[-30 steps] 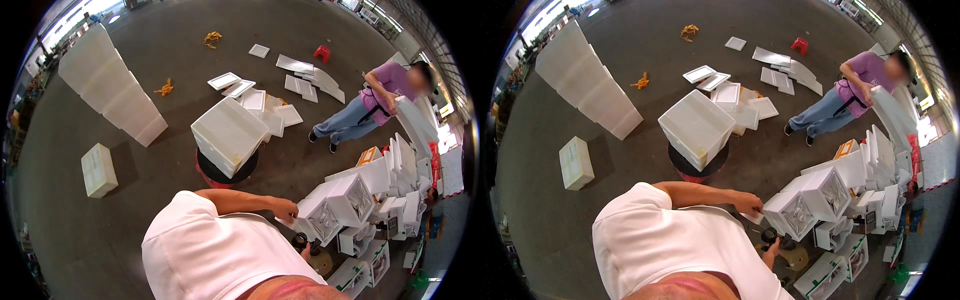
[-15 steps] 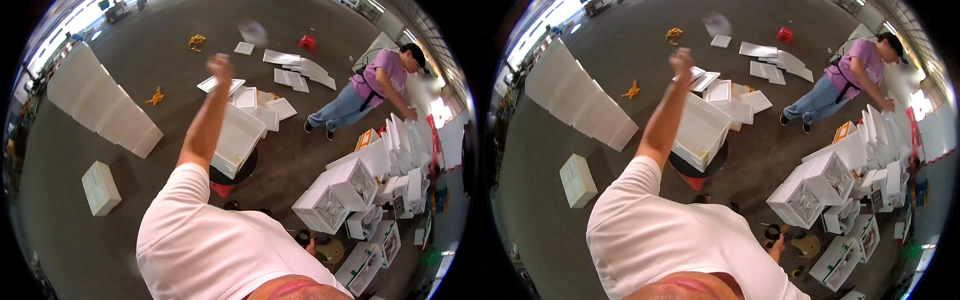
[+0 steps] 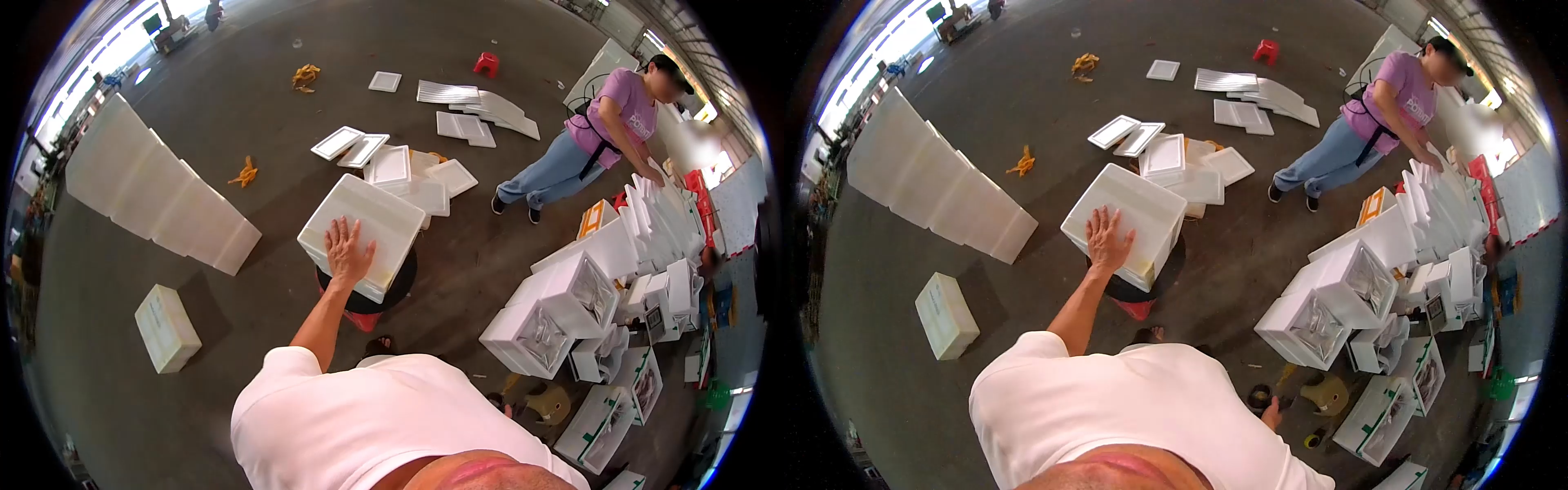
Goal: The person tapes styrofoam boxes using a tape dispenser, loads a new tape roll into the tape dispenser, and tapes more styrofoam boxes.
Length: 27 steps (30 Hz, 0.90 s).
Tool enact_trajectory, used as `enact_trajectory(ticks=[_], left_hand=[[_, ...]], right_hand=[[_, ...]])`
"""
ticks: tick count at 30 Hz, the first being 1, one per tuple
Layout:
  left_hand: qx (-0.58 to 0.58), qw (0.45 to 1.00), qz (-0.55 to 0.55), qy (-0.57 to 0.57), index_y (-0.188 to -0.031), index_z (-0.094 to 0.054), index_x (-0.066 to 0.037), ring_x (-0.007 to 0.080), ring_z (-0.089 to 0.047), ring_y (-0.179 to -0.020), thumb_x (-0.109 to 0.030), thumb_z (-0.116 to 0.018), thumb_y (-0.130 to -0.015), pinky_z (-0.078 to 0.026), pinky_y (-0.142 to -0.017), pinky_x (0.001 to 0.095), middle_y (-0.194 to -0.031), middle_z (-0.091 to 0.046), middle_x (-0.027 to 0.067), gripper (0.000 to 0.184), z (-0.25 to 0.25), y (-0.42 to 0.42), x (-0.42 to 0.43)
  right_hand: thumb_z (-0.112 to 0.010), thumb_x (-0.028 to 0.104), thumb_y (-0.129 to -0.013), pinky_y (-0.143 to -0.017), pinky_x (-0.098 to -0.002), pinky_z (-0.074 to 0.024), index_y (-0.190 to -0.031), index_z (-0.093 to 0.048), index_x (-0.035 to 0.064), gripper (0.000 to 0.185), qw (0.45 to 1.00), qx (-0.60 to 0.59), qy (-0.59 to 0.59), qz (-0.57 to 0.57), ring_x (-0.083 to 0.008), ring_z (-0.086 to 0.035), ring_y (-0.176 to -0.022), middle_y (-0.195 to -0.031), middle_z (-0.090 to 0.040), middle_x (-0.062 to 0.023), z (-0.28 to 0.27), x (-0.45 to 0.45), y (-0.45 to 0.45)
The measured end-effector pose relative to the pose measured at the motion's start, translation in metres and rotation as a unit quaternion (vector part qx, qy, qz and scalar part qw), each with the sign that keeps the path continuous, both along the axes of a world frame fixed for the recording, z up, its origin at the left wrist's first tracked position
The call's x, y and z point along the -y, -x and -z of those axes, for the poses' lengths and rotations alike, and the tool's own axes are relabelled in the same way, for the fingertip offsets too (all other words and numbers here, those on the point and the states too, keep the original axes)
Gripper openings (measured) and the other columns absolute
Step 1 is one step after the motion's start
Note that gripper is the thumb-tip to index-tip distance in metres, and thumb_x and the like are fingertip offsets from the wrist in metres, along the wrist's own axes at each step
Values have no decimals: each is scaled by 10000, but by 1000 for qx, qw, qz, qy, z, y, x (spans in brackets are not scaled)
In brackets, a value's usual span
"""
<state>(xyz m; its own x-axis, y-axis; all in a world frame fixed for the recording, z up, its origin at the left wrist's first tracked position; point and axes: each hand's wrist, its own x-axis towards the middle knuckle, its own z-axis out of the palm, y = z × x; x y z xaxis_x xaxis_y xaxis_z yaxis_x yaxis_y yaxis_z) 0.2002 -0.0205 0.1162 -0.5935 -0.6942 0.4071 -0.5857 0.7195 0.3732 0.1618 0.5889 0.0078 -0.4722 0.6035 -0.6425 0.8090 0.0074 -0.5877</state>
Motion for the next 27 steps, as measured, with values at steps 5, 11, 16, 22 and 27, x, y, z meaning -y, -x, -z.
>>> enact_trajectory(ticks=[5,11,16,22,27], left_hand=[[14,1000,-1,-21,-1373,-510,-116,373,-260,-1425,-423,-653,-835,-142,-1168,495,-1500,-352,215,637,0,0,7],[7,999,20,-38,-1347,-529,-111,373,-266,-1421,-399,-657,-842,-156,-1164,498,-1489,-366,217,595,1,-3,7],[-128,988,32,-79,-1277,-553,-54,386,-375,-1351,-223,-716,-820,-307,-1110,482,-1404,-456,229,514,-18,-14,-6],[-166,981,87,-56,-1297,-534,-30,375,-420,-1320,-197,-686,-881,-365,-1073,463,-1402,-453,233,473,-72,-16,-8],[-147,970,190,-25,-1323,-523,-58,410,-405,-1321,-293,-666,-902,-361,-1058,491,-1425,-422,254,503,-94,34,15]], right_hand=[[-736,445,-790,-879,-443,-483,-1296,-521,-67,751,998,-64,15,-13,-303,-565,-1123,-1306,-536,-212,-7,29,43],[-748,427,-790,-837,-473,-502,-1316,-496,-68,765,989,-116,81,-49,-327,-570,-1127,-1304,-543,-200,7,45,81],[-752,445,-775,-869,-469,-491,-1317,-527,-19,748,988,-109,113,2,-329,-578,-1121,-1295,-559,-186,22,40,46],[-750,445,-760,-984,-470,-421,-1383,-441,-35,845,994,25,-62,89,-373,-494,-1240,-1379,-488,-217,19,16,-29],[-759,457,-755,-987,-458,-418,-1359,-462,-33,832,986,-11,-62,155,-370,-493,-1236,-1365,-495,-217,21,10,-53]])
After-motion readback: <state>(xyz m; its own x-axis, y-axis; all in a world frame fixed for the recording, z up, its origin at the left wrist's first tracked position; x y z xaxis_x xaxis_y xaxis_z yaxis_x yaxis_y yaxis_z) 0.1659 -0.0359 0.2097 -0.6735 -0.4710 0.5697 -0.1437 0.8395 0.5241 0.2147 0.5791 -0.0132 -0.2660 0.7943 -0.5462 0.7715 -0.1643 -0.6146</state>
